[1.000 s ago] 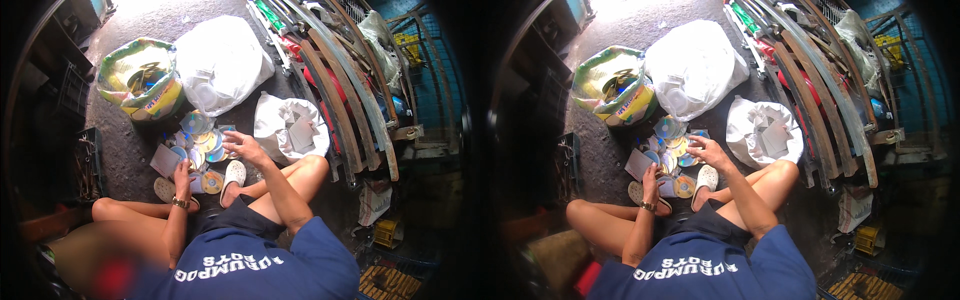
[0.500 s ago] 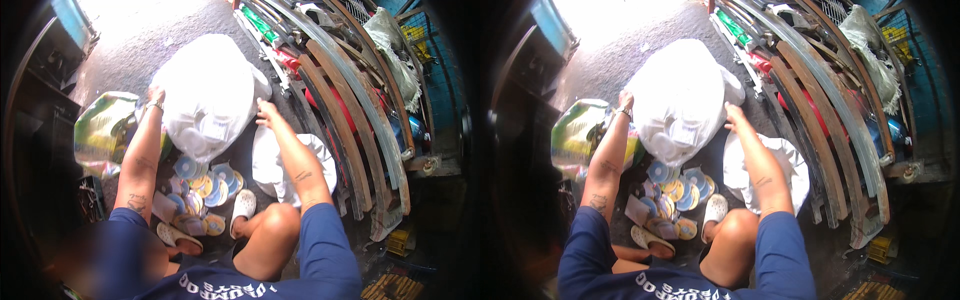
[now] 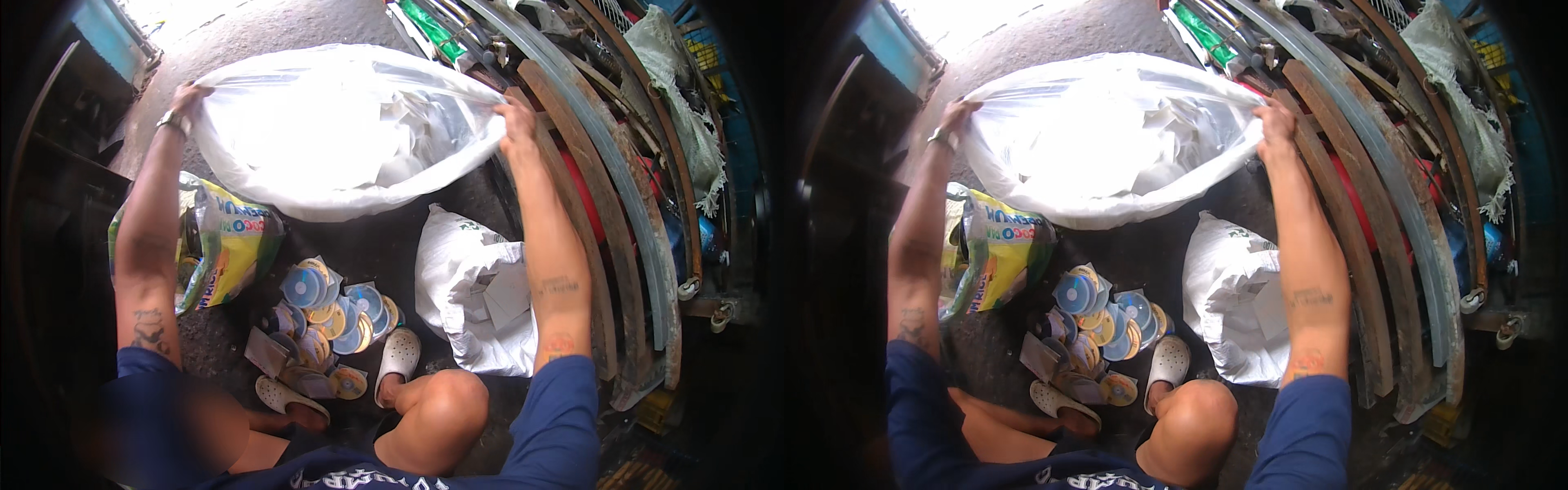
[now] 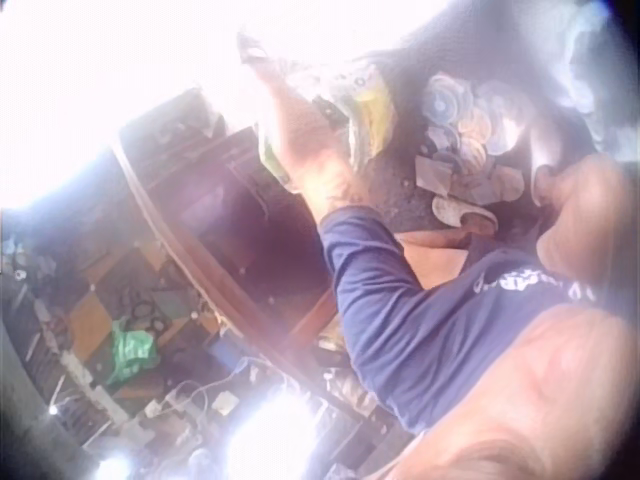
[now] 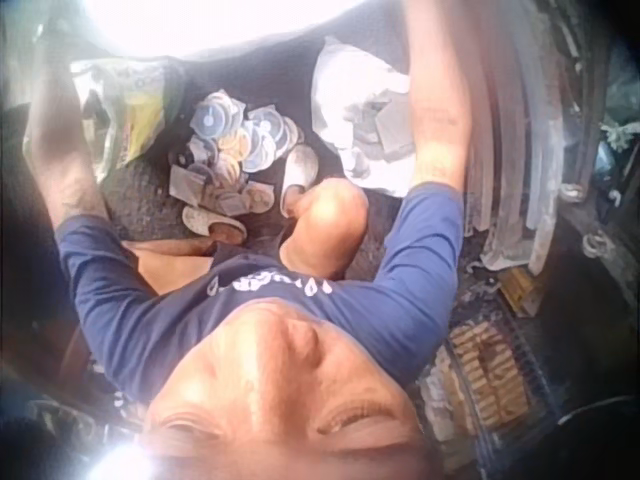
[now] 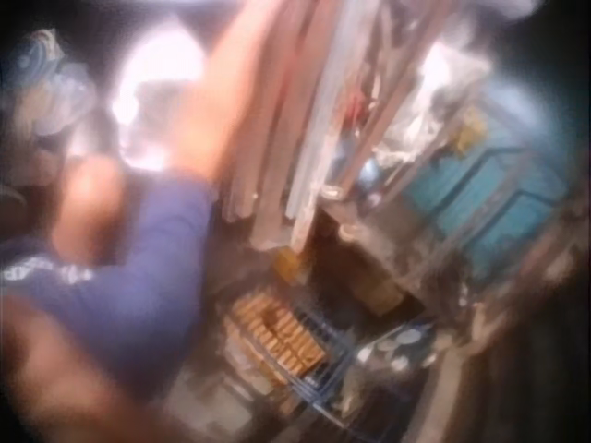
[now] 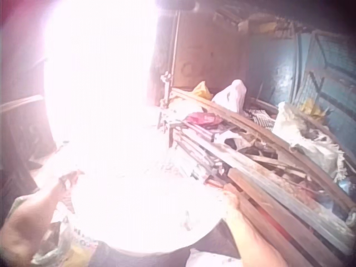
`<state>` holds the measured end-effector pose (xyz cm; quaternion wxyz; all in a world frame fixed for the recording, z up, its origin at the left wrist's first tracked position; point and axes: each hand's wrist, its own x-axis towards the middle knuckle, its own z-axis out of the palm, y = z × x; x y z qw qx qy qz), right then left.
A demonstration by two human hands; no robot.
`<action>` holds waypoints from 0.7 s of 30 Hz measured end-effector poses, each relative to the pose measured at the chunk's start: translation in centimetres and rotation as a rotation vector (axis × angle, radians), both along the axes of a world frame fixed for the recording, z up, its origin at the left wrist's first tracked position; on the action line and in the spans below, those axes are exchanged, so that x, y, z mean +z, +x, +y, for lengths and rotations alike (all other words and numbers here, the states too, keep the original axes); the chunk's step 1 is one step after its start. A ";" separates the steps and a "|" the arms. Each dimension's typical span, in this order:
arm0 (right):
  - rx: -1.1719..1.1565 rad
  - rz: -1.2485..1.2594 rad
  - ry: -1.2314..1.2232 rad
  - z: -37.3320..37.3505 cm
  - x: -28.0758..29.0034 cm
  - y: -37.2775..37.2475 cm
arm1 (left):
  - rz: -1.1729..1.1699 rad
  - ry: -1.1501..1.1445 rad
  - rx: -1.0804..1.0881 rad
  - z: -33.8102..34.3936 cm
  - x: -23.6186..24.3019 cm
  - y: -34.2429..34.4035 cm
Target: The person sits on the floor and repeatedly picks up optical discs and their paper sleeves, separating them and placing them into piles. The person handles the discs one at a time, occasionally stacking them or moving them between piles.
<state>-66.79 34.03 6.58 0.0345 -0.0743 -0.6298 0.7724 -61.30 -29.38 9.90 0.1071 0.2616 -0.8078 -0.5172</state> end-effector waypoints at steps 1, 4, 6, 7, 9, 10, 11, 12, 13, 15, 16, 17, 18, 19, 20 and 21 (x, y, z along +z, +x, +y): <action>0.018 -0.002 0.043 1.3 0.1 1.8 | 0.175 -0.165 -0.185 -0.9 0.1 2.5; -0.024 -0.018 0.096 4.5 -1.1 8.3 | 0.134 0.028 -0.194 -2.6 0.1 8.0; -0.149 -0.053 -0.064 3.9 -1.6 8.6 | 0.018 0.212 -0.020 -2.1 -1.0 9.1; -0.272 -0.073 -0.151 3.3 -1.4 7.9 | 0.057 0.222 0.048 -1.1 -2.2 8.3; -0.186 -0.044 -0.031 1.7 -0.1 4.2 | 0.168 0.187 0.123 -0.5 -2.9 5.7; -0.253 -0.123 0.104 1.0 0.6 2.4 | 0.242 0.142 0.127 -0.5 -2.4 2.5; -0.267 -0.027 -0.011 1.6 2.5 0.0 | 0.160 0.157 0.012 -1.8 -1.3 1.1; -0.238 0.021 -0.088 2.4 3.2 -0.6 | 0.117 0.053 0.020 -3.0 -0.2 -0.6; -0.224 -0.011 -0.147 3.3 3.8 -1.1 | 0.096 0.020 0.013 -4.8 0.6 -0.7; -0.199 0.047 -0.169 4.5 3.5 -1.0 | 0.218 0.071 0.083 -6.4 0.9 -1.1; -0.249 0.101 -0.149 4.9 2.9 -0.5 | 0.183 0.107 0.112 -6.7 0.5 -1.1; -0.261 0.196 -0.121 4.9 1.9 -0.2 | 0.104 0.118 0.086 -6.6 -0.4 -0.4; -0.303 0.114 -0.101 4.4 0.9 -0.2 | 0.033 0.109 0.086 -6.4 -0.8 0.0; -0.307 0.075 -0.075 3.6 -0.2 -0.1 | 0.029 0.063 0.082 -5.3 -2.3 0.1; -0.321 0.032 -0.038 2.9 -0.9 -0.1 | 0.037 0.087 -0.003 -4.2 -3.5 0.2; -0.289 -0.001 -0.087 2.4 -1.4 0.1 | 0.064 0.070 0.058 -3.3 -4.2 0.2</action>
